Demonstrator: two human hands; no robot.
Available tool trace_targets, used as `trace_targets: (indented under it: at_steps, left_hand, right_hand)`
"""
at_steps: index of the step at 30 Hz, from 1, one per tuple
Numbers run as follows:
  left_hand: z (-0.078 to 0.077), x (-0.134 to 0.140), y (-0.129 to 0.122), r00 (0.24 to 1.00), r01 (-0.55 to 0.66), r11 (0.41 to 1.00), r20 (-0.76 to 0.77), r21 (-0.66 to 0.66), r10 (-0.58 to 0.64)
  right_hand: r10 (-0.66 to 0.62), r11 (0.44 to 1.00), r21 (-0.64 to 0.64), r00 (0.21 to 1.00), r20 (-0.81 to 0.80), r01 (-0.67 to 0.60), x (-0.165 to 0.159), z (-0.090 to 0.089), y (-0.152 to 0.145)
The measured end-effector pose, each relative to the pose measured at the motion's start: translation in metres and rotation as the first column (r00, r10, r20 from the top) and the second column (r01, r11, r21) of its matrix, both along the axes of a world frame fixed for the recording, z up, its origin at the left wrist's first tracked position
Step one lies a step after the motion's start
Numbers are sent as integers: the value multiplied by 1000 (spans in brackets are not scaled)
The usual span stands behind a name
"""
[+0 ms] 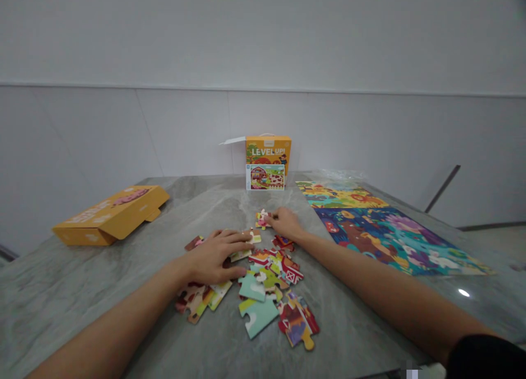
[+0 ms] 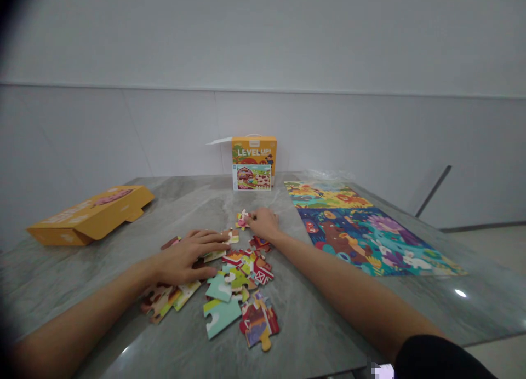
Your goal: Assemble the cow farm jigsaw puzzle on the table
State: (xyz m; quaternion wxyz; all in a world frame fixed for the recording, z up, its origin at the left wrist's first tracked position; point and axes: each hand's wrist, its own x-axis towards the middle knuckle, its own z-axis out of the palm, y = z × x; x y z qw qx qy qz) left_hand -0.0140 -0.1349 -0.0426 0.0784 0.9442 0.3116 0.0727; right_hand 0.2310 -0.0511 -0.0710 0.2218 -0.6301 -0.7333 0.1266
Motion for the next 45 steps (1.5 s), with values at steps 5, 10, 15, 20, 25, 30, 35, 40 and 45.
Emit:
trace_targets:
  at_steps: [5,10,15,20,25,30,35,40,45]
  left_hand:
    - [2,-9,1,999,-35,999,10,2,35]
    - [8,-15,-4,997,-77,996,2,-35,77]
    - [11,-26,-10,977,-157,985,-155,-67,145]
    - [-5,-23,1,973,-186,982,-142,-21,181]
    - [-13,-12,10,985,-170,985,-34,38,171]
    - [-1,-9,-1,992,-121,992,35,24,120]
    - [4,0,-19,998,63,998,32,-27,-62]
    - [6,-2,-19,998,30,999,50,-35,-28]
    - [7,-6,-15,997,23,1000,74,-21,-22]
  right_hand:
    - [-33,998,52,997,67,30,1,-3,-4]
    - [37,997,67,996,77,-42,6,16,-28]
    - [446,895,-70,890,95,-441,36,28,-109]
    - [555,820,-249,822,127,-515,45,21,-160]
    - [544,839,-101,819,182,-535,17,19,-147]
    - [484,860,115,866,128,-497,-1,13,-125]
    - [452,877,168,892,29,-450,4,7,-114]
    - [374,908,189,927,37,-374,15,16,-111]
    - [233,961,118,962,139,-250,25,17,-104]
